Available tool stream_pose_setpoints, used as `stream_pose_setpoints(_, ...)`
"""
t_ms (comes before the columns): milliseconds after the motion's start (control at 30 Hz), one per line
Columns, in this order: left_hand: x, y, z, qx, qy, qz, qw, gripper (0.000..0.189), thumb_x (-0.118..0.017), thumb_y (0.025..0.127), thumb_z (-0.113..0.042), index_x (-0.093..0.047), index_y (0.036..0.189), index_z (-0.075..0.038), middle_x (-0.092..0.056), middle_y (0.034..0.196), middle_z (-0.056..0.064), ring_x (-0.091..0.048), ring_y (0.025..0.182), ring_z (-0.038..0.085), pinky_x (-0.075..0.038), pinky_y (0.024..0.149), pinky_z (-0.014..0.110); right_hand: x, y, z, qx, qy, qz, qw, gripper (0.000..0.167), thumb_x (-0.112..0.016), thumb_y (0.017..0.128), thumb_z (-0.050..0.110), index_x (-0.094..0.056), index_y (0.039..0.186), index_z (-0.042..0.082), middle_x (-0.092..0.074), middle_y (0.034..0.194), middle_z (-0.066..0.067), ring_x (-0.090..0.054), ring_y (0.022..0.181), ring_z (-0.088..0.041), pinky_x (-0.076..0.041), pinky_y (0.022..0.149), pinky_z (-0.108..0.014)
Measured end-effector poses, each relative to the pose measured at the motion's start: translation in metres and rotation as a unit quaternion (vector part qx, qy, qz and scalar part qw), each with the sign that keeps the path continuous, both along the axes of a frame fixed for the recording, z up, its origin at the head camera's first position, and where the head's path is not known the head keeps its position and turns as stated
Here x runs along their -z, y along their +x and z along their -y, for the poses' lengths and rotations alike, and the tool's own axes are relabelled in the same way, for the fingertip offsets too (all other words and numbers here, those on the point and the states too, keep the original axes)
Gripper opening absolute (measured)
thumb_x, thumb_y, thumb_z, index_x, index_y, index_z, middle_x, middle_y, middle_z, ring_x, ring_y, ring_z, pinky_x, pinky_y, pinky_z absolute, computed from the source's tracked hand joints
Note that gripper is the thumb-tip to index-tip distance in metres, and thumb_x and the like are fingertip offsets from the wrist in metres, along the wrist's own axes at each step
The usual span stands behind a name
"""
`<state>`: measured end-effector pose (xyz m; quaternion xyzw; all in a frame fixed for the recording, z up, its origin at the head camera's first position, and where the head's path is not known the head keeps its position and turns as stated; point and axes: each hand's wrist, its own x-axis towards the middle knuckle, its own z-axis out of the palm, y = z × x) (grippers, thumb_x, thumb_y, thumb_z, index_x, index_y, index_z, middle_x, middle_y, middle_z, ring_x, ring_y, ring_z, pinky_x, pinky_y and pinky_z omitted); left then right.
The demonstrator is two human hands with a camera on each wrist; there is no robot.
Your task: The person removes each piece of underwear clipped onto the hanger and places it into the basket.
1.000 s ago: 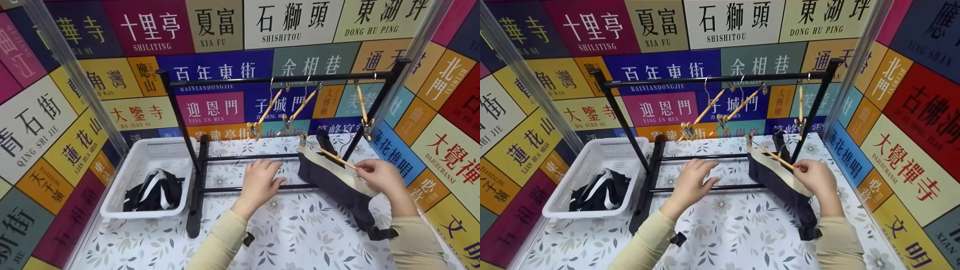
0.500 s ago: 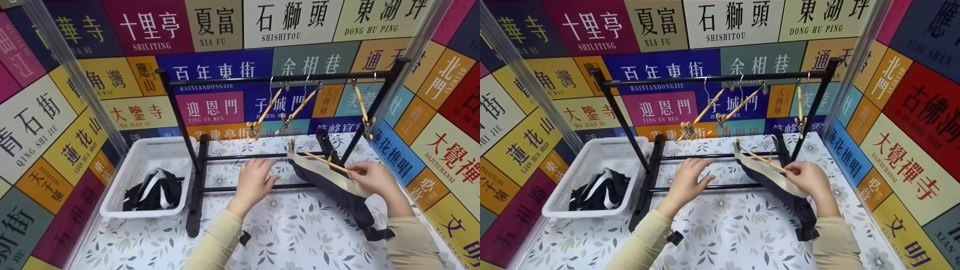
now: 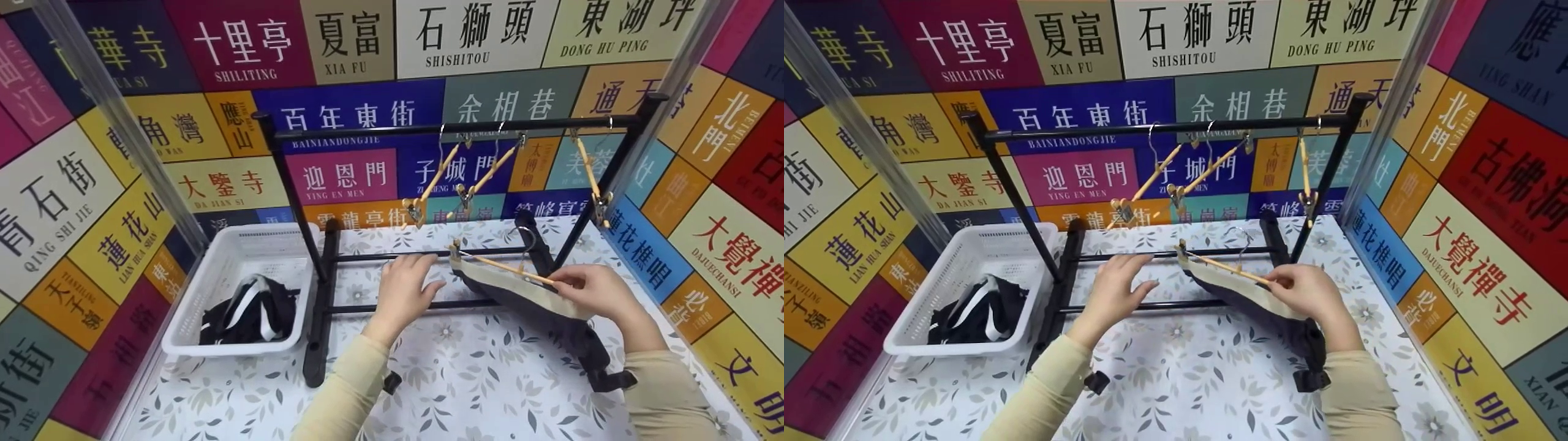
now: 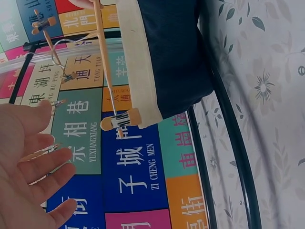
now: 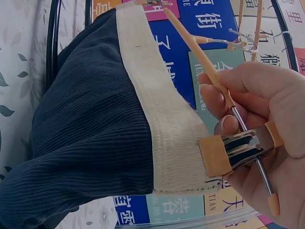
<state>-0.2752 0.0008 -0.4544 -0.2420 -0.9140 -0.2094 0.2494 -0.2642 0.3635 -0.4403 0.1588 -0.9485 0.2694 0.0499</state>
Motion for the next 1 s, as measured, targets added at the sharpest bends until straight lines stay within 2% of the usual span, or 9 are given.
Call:
stream_pose_setpoints(267, 0.004, -0.004, 0.005, -0.002, 0.000, 0.016, 0.9999, 0.056, -0.076, 0.085, -0.041, -0.061, 0.132, -0.015, -0.065, 0.126, 0.003, -0.057, 0.115, 0.026, -0.042, 0.092, 0.046, 0.005, -0.003, 0.011, -0.038, -0.002, -0.040, 0.9985, 0.015, -0.071, 0.088, 0.012, -0.077, 0.102, 0.011, -0.072, 0.089, 0.003, -0.061, 0.076, -0.011, -0.051, 0.071, -0.035)
stream_pose_setpoints(600, 0.010, -0.008, 0.012, -0.013, -0.007, 0.045, 0.9989, 0.069, -0.077, 0.082, -0.045, -0.055, 0.140, -0.014, -0.061, 0.132, 0.006, -0.055, 0.120, 0.029, -0.040, 0.099, 0.050, 0.004, -0.003, 0.026, -0.100, -0.026, -0.085, 0.9910, 0.015, -0.073, 0.086, 0.007, -0.078, 0.100, 0.011, -0.072, 0.089, 0.004, -0.057, 0.073, -0.004, -0.050, 0.066, -0.029)
stream_pose_setpoints(800, 0.010, -0.009, 0.018, -0.018, -0.001, 0.066, 0.9976, 0.067, -0.075, 0.086, -0.044, -0.053, 0.141, -0.012, -0.058, 0.135, 0.007, -0.053, 0.122, 0.029, -0.037, 0.101, 0.051, 0.008, -0.007, 0.034, -0.143, -0.038, -0.122, 0.9814, 0.017, -0.075, 0.084, 0.004, -0.078, 0.098, 0.012, -0.072, 0.090, 0.004, -0.059, 0.074, -0.005, -0.050, 0.064, -0.027)
stream_pose_setpoints(1000, 0.014, -0.008, 0.026, -0.018, 0.002, 0.052, 0.9985, 0.058, -0.074, 0.089, -0.035, -0.056, 0.138, -0.012, -0.062, 0.129, 0.006, -0.056, 0.117, 0.029, -0.040, 0.096, 0.050, 0.013, -0.012, 0.039, -0.171, -0.043, -0.147, 0.9733, 0.019, -0.078, 0.082, 0.004, -0.079, 0.096, 0.016, -0.072, 0.093, 0.007, -0.065, 0.083, -0.012, -0.051, 0.074, -0.027)
